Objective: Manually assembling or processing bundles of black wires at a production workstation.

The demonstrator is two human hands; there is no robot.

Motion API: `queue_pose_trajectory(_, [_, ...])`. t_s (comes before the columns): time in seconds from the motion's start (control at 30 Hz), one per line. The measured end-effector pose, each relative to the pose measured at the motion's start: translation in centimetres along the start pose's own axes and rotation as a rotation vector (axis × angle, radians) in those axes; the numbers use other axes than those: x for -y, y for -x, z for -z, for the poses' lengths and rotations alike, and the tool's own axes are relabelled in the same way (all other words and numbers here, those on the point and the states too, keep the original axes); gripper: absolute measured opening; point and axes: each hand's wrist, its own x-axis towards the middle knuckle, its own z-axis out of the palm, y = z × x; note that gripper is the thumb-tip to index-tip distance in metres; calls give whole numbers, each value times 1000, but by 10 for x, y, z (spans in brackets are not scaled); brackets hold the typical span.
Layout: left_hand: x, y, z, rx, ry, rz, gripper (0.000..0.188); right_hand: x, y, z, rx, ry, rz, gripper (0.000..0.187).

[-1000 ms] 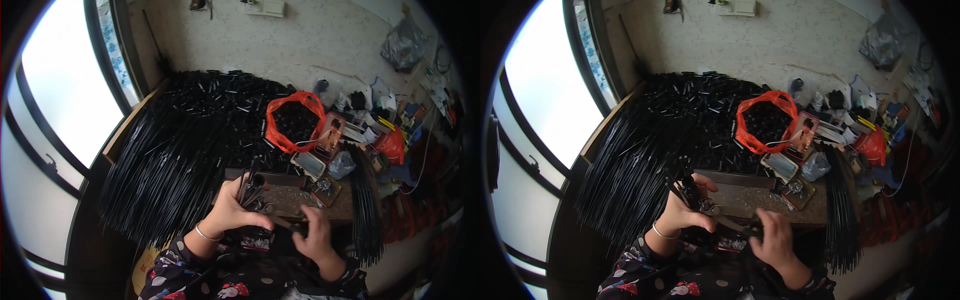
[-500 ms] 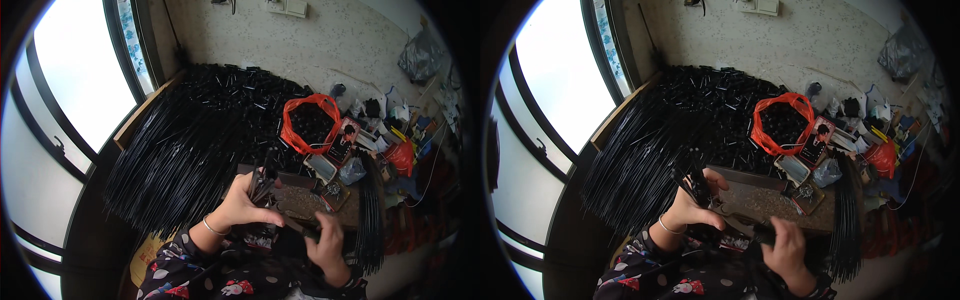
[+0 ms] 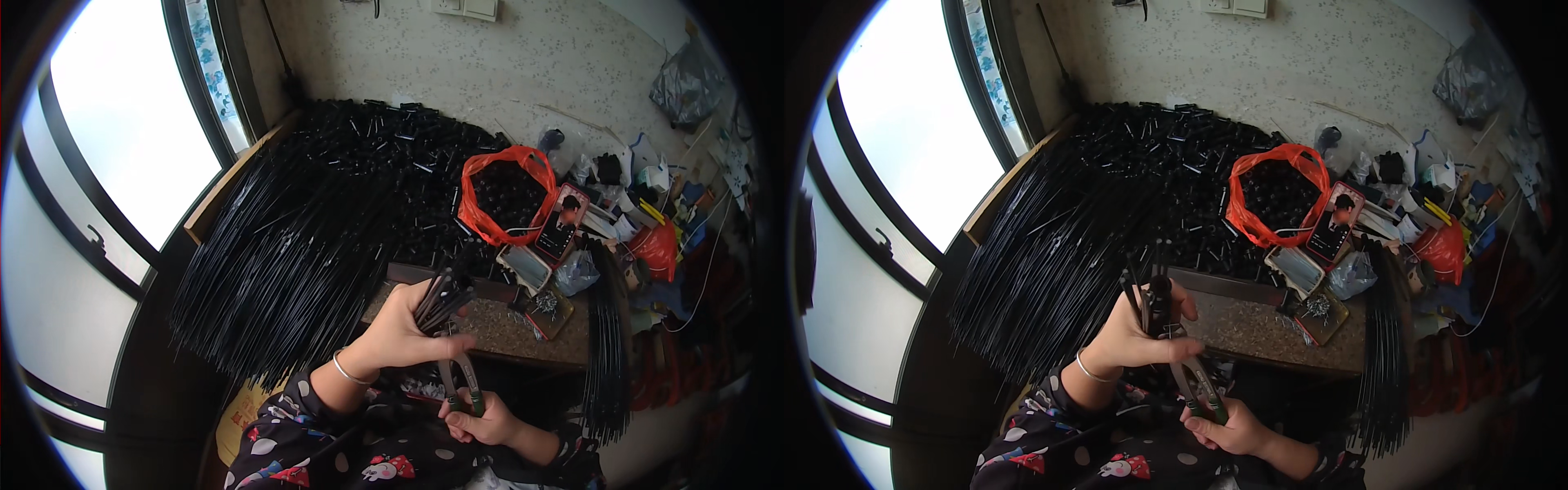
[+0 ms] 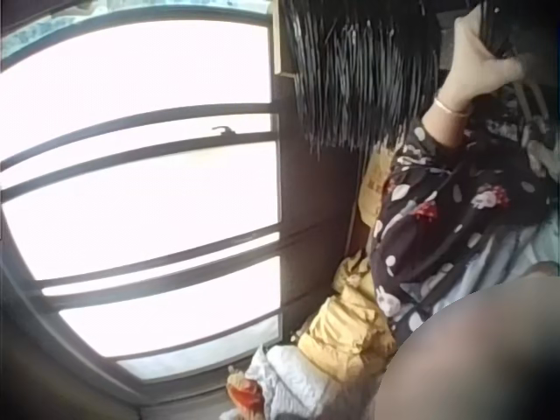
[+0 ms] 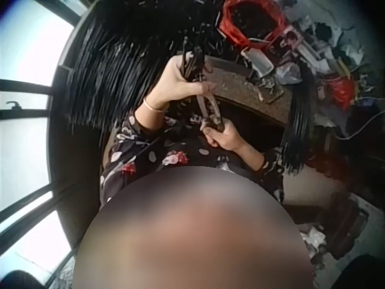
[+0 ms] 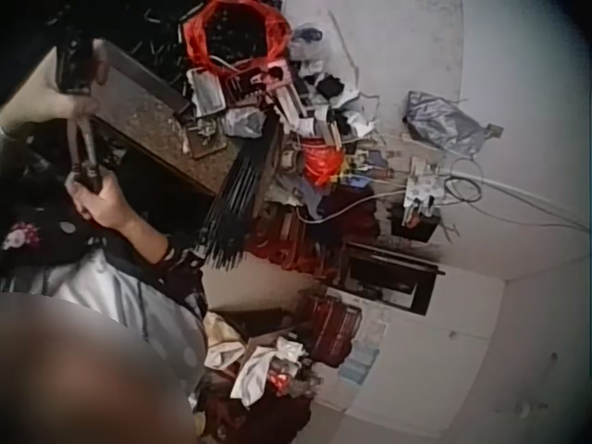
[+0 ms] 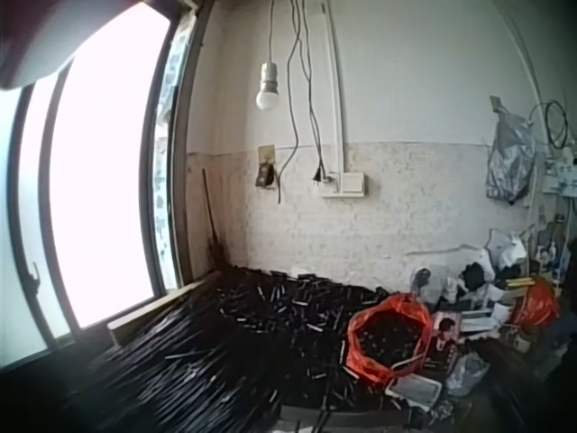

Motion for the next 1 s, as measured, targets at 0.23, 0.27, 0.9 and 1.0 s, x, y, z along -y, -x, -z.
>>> queue_pose_trajectory(0.23, [0, 6, -10, -200, 110, -113, 42, 8, -14, -3, -560, 814, 500, 13])
queue_pose_trajectory(0.27, [3, 8, -10, -212, 76, -136, 40, 6, -15, -5, -576, 829, 530, 13])
queue_pose_trajectory(0.9, [26, 18, 12, -49, 395, -123, 24, 43, 25, 30, -261, -96, 348, 28])
queue_pose_trajectory(1.0, [35, 19, 10, 19, 326, -105, 33, 54, 34, 35, -388, 1024, 641, 27])
